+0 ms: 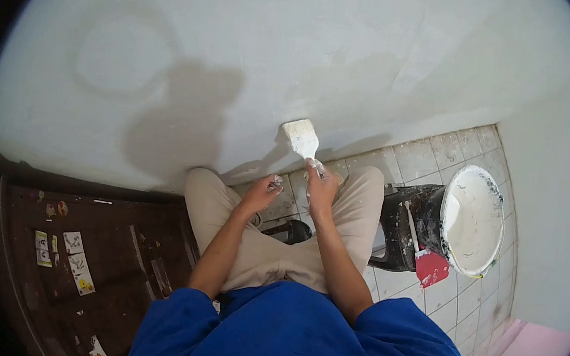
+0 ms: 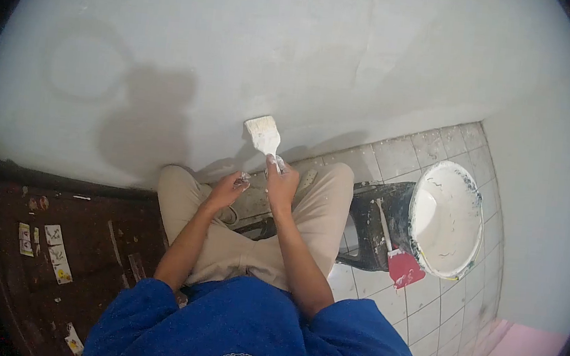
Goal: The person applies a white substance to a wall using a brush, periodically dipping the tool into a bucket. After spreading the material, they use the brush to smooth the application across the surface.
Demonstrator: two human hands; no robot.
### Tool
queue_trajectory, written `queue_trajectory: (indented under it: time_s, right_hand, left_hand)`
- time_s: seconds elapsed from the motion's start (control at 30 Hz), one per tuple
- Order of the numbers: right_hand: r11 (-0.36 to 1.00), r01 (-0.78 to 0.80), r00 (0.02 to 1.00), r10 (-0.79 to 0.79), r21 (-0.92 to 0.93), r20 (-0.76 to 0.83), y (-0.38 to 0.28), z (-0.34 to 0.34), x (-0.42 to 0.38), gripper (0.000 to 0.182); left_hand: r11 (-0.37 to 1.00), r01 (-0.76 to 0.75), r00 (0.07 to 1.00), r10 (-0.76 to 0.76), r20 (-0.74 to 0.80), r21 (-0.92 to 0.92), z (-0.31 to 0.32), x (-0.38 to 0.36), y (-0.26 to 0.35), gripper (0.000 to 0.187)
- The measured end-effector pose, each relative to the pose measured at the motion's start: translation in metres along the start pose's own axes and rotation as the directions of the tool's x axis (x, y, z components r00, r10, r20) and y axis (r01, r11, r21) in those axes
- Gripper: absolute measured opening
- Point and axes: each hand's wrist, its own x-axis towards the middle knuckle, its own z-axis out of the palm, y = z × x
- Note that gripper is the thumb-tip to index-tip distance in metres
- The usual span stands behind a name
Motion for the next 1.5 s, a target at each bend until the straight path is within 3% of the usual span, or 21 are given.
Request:
queue_trajectory:
  time_s: [0.07,0.17,0.2,0.3,0.4,0.5,0.53,0.63,0.73,0.83,0.87,1.0,1.1,1.2,1.33,1.5]
  right_hand:
    - [0.992,0.124,0.992,-0.124,-0.023,0.004,-0.021,-0.001,-0.003,0.032]
    - [0.968,0.252,0.968,-0.252,-0.006,-0.019,-0.050,0.007,-0.009,0.032]
    - [0.953,0.302,0.953,-0.301,0.014,-0.034,-0.055,0.011,-0.008,0.032]
    - [0.920,0.327,0.939,-0.343,-0.218,-0.039,0.010,0.015,0.020,0.027]
    - [0.987,0.151,0.987,-0.153,-0.047,-0.041,0.032,0.009,0.009,0.028]
    - [0.988,0.156,0.988,-0.156,-0.009,-0.020,-0.018,0.005,-0.011,0.035]
    - [0.967,0.252,0.966,-0.253,-0.018,-0.058,-0.017,0.007,-0.006,0.035]
    - [0.964,0.263,0.963,-0.264,-0.030,-0.046,-0.005,0.015,0.011,0.034]
    - [0.960,0.185,0.978,-0.201,-0.212,-0.057,0.031,0.012,0.011,0.032]
    - [0.997,0.061,0.995,-0.065,-0.046,-0.079,0.018,0.006,-0.002,0.028]
    - [0.986,0.161,0.982,-0.163,-0.033,-0.096,0.009,0.007,-0.001,0.027]
    - [0.976,0.217,0.974,-0.216,0.005,-0.061,-0.023,0.016,0.000,0.030]
    - [0.991,0.101,0.995,-0.102,-0.088,-0.009,0.018,0.018,0.007,0.030]
    - [0.997,0.071,0.997,-0.071,-0.028,-0.007,0.025,0.010,-0.006,0.030]
    - [0.949,0.313,0.945,-0.316,-0.039,-0.091,-0.016,0.019,-0.015,0.028]
    - [0.985,0.105,0.994,-0.106,-0.138,0.002,0.039,0.024,0.003,0.028]
  left_hand:
    - [0.998,-0.022,1.000,0.021,-0.016,-0.056,0.005,-0.003,-0.010,0.026]
    - [0.997,0.059,0.998,-0.061,0.029,0.056,-0.001,-0.006,0.004,0.026]
    - [0.998,0.022,1.000,-0.023,0.006,0.051,0.001,-0.005,-0.001,0.026]
    - [0.999,-0.042,0.999,0.043,-0.025,0.035,0.004,0.000,-0.009,0.026]
    - [1.000,0.016,1.000,-0.016,0.009,0.026,0.000,-0.005,0.005,0.026]
    - [0.999,0.020,1.000,-0.020,0.004,0.033,0.001,-0.006,-0.001,0.026]
    - [1.000,-0.001,1.000,0.002,-0.024,0.015,0.004,-0.004,-0.008,0.026]
    - [0.997,-0.004,0.999,0.000,-0.053,-0.081,0.000,-0.003,-0.001,0.024]
    - [0.994,-0.023,0.990,0.008,-0.138,-0.106,-0.009,0.001,0.014,0.022]
    - [0.997,-0.046,0.974,0.032,-0.226,-0.060,-0.015,-0.004,0.020,0.020]
    - [0.998,-0.053,0.969,0.042,-0.245,-0.040,-0.016,-0.005,0.024,0.020]
    - [0.995,-0.056,0.952,0.027,-0.305,-0.085,-0.016,-0.001,0.024,0.018]
    - [0.991,-0.059,0.939,0.014,-0.344,-0.121,-0.016,0.004,0.017,0.018]
    - [0.991,-0.066,0.930,0.018,-0.366,-0.117,-0.014,0.005,0.014,0.018]
    - [0.993,-0.068,0.939,0.033,-0.341,-0.092,-0.015,-0.002,0.031,0.019]
    - [0.996,-0.071,0.936,0.047,-0.348,-0.056,-0.016,0.003,0.027,0.020]
